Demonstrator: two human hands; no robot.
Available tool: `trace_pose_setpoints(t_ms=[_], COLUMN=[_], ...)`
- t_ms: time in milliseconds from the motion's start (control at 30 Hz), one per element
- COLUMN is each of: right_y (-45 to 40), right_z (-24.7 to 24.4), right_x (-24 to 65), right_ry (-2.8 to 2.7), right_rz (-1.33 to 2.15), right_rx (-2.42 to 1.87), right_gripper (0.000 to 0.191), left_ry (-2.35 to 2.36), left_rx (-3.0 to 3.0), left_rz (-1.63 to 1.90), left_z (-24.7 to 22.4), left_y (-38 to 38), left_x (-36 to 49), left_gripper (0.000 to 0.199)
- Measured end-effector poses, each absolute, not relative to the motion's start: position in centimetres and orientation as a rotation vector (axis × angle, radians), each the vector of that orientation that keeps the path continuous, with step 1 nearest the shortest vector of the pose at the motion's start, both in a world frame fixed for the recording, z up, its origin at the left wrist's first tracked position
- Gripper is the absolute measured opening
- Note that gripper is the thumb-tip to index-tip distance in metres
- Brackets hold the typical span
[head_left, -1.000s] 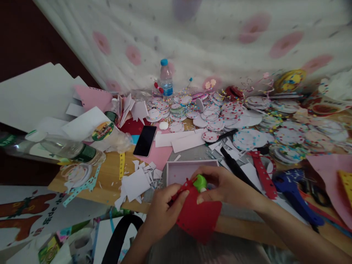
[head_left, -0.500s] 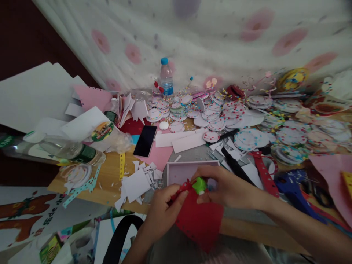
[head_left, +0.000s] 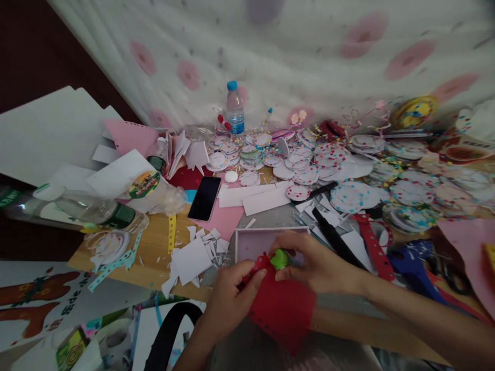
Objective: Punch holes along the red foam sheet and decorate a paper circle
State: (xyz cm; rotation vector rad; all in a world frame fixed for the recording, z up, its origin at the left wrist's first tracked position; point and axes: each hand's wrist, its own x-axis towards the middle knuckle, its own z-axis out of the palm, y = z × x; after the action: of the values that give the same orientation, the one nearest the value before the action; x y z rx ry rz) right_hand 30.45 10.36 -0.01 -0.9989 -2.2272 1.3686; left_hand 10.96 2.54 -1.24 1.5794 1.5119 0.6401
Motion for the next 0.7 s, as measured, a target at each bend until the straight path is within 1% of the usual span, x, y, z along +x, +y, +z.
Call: trace_pose_setpoints(t_ms=[100,300,533,633,700], right_y=[10.4,10.6,10.7,10.6,10.6], right_z=[-0.2,0.0,0.3,0.2,0.2], right_x=[30.5,31.2,31.6,31.4,31.3], right_ry=[-2.194,-2.171,-2.201,-2.219,-2.247], right_rz=[1.422,1.399,1.491,1.479,1.446], right_rx=[-1.003,-1.022,-1.002,-1.019,-1.006], right_gripper=[0.016,0.031,0.027,0.029,0.026], left_ry=[1.512,1.520,1.556,1.555,1.555], left_rx=[1.560,1.463,1.490,1.483,1.480], left_rz=[0.642,0.715,0.759,0.749,0.742], left_z=[-1.3,-1.0,-1.0,-1.0,-1.0], left_y=[2.5,2.4,2.4,2.4,2.5], left_x=[11.0,10.8,10.9,10.8,10.8], left_gripper=[0.033,0.035,0.033,0.033,0.035])
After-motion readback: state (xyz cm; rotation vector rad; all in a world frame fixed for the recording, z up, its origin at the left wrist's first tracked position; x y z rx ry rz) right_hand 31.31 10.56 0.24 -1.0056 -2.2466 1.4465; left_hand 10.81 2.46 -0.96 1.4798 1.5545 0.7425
